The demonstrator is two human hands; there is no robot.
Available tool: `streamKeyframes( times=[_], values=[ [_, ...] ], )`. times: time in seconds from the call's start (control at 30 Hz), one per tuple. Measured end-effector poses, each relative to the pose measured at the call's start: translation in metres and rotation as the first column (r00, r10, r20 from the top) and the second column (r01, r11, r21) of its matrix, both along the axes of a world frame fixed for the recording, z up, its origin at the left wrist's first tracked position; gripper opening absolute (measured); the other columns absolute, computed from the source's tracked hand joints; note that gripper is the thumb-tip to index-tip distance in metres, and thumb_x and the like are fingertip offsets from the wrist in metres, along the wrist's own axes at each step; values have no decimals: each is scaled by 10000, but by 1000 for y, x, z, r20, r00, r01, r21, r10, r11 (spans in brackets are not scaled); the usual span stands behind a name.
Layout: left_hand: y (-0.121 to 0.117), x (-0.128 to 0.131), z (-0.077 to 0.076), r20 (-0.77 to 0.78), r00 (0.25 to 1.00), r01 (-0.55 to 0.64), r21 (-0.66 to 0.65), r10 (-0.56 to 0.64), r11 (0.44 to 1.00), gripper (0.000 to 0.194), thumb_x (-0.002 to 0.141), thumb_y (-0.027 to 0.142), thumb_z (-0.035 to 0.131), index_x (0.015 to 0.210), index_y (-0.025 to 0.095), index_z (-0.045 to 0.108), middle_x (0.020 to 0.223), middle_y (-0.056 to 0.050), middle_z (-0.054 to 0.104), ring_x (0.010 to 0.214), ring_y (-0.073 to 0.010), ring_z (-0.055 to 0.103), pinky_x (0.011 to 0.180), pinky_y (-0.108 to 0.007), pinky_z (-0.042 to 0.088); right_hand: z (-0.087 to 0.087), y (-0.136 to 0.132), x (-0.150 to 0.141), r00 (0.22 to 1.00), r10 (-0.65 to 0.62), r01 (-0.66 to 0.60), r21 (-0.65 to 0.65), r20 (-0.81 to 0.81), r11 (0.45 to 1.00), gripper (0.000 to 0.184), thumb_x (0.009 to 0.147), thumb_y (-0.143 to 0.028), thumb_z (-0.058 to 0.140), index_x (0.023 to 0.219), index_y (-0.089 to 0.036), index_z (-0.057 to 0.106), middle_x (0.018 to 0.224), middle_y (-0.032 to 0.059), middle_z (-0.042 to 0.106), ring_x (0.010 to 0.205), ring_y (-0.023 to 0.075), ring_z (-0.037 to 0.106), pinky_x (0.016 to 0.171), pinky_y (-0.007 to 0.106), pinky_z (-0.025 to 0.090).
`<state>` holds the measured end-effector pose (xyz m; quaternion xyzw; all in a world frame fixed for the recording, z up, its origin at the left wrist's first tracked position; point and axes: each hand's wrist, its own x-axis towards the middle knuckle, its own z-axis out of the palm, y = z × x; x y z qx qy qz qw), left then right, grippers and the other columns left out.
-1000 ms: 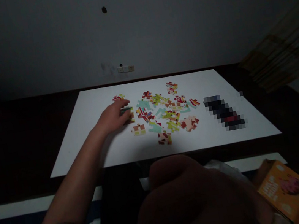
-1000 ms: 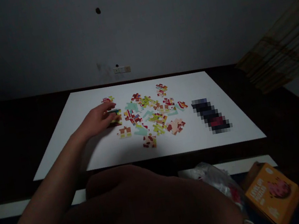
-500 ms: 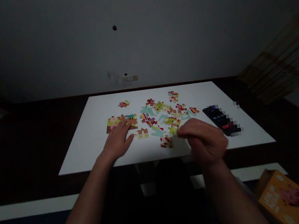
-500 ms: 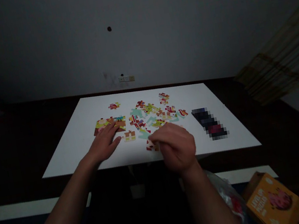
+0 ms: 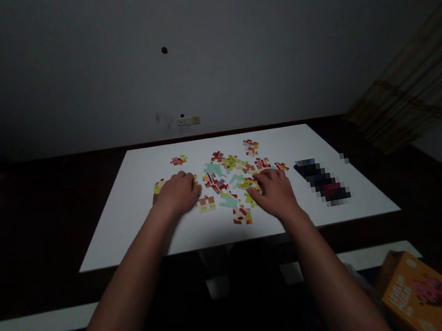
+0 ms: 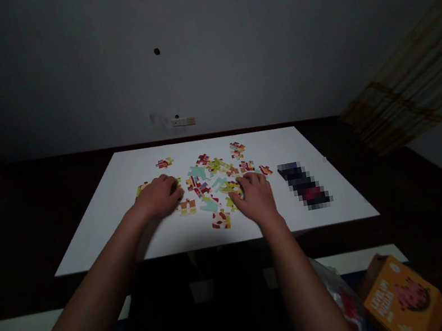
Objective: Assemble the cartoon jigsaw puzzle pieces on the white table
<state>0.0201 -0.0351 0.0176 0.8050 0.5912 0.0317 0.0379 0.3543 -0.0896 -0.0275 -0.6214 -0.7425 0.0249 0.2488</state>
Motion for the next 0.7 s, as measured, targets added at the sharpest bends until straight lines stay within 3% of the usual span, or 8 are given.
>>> streamKeyframes(
  times=[0.13,0.23,0.47,0.57,0.7],
  values=[
    [44,24,1,4,994,109,6,-109,994,542,1055,495,583,1466,151,668,1539,-225,658,1398,-396,660,1168,-504,546,2,1,0,1000,-14,13,-31,-10,999,328,1011,-436,674,1256,-252,792,1389,191,702,1330,453,579,1093,627,522],
    [64,33,-4,17,990,140,-21,-140,990,627,1009,553,668,1488,150,669,1615,-236,616,1467,-405,621,1243,-507,492,-1,2,1,999,-32,31,-25,-13,999,278,981,-337,650,1203,-233,779,1360,190,714,1303,436,591,1081,598,526],
    [71,23,-29,137,981,135,17,-136,991,674,1004,612,700,1514,171,686,1642,-210,625,1523,-383,590,1297,-486,445,-1,0,1,999,-21,22,38,-30,999,274,958,-222,599,1172,-268,764,1250,152,748,1235,423,612,1024,597,529],
    [73,21,-36,177,979,89,51,-97,995,715,1002,635,711,1513,136,681,1609,-223,647,1509,-386,592,1305,-489,433,9,0,-6,1000,24,-23,47,-13,999,295,1007,-261,572,1227,-248,769,1299,165,743,1270,428,604,1075,608,518],
    [79,24,-39,149,987,58,76,-69,995,645,1006,617,725,1482,182,729,1629,-200,636,1534,-391,565,1328,-516,401,27,12,-21,990,130,-129,-24,56,991,336,1021,-316,616,1309,-261,779,1404,180,718,1315,453,596,1102,637,507]
  ],
)
